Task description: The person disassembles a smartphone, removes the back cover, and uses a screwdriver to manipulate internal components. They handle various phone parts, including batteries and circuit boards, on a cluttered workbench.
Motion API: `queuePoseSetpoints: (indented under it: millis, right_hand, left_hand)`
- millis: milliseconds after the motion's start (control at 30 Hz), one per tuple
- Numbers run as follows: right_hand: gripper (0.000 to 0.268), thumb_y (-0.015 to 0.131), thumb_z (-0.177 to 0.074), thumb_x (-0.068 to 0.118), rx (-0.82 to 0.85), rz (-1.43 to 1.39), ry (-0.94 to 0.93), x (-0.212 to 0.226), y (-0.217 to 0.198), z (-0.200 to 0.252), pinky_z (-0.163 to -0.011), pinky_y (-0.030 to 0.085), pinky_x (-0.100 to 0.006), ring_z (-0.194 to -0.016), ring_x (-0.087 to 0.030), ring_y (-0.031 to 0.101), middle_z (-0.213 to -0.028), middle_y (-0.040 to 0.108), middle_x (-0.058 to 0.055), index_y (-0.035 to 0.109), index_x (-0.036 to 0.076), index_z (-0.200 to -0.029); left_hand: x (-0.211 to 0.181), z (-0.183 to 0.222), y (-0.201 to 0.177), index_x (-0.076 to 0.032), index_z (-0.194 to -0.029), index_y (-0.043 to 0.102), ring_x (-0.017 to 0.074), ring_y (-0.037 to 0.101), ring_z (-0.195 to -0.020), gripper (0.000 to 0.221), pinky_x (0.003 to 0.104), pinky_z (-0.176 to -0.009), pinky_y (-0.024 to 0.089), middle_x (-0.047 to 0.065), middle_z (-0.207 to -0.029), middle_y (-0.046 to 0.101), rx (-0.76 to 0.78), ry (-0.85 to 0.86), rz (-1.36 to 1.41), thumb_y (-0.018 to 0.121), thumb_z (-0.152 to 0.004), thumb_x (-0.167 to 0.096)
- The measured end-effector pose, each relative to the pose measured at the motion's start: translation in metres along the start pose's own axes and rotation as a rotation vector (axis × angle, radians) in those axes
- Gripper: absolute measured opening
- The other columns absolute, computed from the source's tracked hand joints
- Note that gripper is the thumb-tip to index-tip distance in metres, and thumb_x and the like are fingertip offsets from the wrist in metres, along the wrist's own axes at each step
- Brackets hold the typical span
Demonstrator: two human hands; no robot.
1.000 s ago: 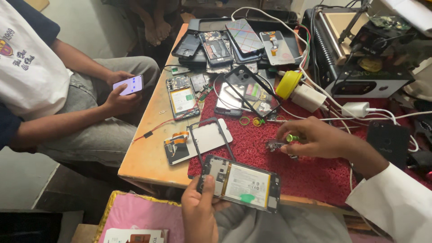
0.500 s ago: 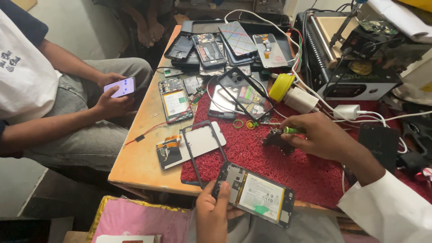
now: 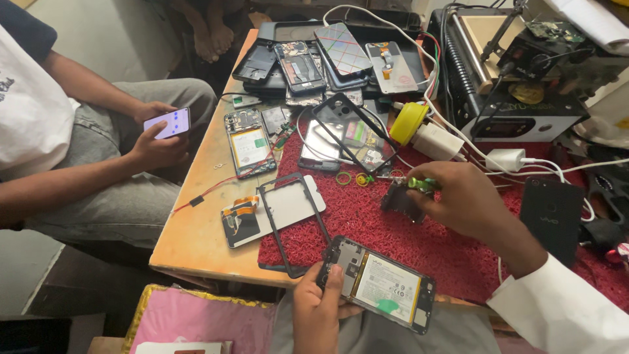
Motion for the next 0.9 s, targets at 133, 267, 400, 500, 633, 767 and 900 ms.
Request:
queuePoseSetpoints:
  millis: [133,267,400,500,633,767,900]
  right_hand:
    - [0.024,0.077,-0.079,0.023,-0.048,0.070,-0.015,0.004,0.003,0.000,-0.070,0.058,-0.041,-0.078,-0.028,0.075,-0.089,0.077,-0.008,0.078,0.016,-0.102]
    - [0.023,0.076,-0.080,0.023,-0.040,0.111,0.017,0.001,0.006,-0.003,-0.071,0.057,-0.043,-0.077,-0.029,0.074,-0.085,0.076,-0.010,0.079,0.017,-0.102]
    - [0.023,0.076,-0.080,0.022,0.004,0.096,0.064,-0.008,0.010,-0.008,-0.073,0.058,-0.042,-0.076,-0.029,0.074,-0.085,0.077,-0.010,0.080,0.017,-0.101]
    - [0.025,0.077,-0.079,0.021,0.025,0.068,0.060,-0.012,0.014,-0.009,-0.074,0.058,-0.041,-0.078,-0.029,0.074,-0.089,0.077,-0.011,0.080,0.015,-0.103]
    - [0.021,0.075,-0.080,0.017,-0.081,0.094,-0.105,-0.002,0.005,0.004,-0.074,0.058,-0.041,-0.083,-0.030,0.074,-0.114,0.077,-0.005,0.078,0.012,-0.101]
    - [0.019,0.077,-0.076,0.020,0.059,0.177,-0.032,0.010,0.013,0.021,-0.070,0.059,-0.041,-0.080,-0.027,0.075,-0.118,0.072,0.002,0.078,0.015,-0.093]
    - [0.023,0.080,-0.075,0.025,0.046,0.237,0.000,0.014,0.017,0.029,-0.068,0.059,-0.044,-0.078,-0.030,0.073,-0.113,0.071,0.000,0.078,0.014,-0.094]
  left_hand:
    - [0.001,-0.001,0.001,-0.002,-0.110,0.070,0.0158,0.078,-0.072,0.030,0.032,-0.061,0.067,0.011,-0.088,0.081,-0.012,-0.015,-0.028,0.056,-0.097,-0.026]
    - [0.003,-0.001,0.002,-0.001,-0.108,0.069,0.0161,0.078,-0.072,0.030,0.032,-0.060,0.066,0.011,-0.088,0.080,-0.014,0.000,-0.006,0.057,-0.097,-0.026]
    - [0.004,-0.001,0.001,-0.001,-0.107,0.069,0.0162,0.078,-0.072,0.029,0.033,-0.060,0.066,0.010,-0.089,0.080,-0.019,0.014,-0.007,0.058,-0.097,-0.025]
    - [0.005,-0.003,0.002,0.000,-0.106,0.068,0.0165,0.079,-0.073,0.030,0.033,-0.061,0.067,0.011,-0.089,0.080,-0.005,-0.006,0.023,0.057,-0.098,-0.026]
    - [0.006,-0.003,0.003,0.000,-0.107,0.068,0.0169,0.079,-0.073,0.029,0.034,-0.062,0.068,0.011,-0.089,0.079,-0.009,-0.004,0.061,0.058,-0.097,-0.025]
    - [0.004,-0.003,0.003,0.001,-0.107,0.067,0.0176,0.079,-0.073,0.030,0.034,-0.063,0.068,0.011,-0.089,0.079,0.016,0.000,0.085,0.057,-0.098,-0.025]
    - [0.003,0.000,0.003,0.001,-0.109,0.067,0.0173,0.078,-0.073,0.029,0.033,-0.062,0.067,0.011,-0.090,0.079,-0.003,-0.003,0.072,0.057,-0.098,-0.024]
Point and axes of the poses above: each hand's wrist, its own z-axis away from the middle knuckle, its own y-axis out of the palm, x = y × z, the point moved 4 cm from there along -z, towards the middle knuckle
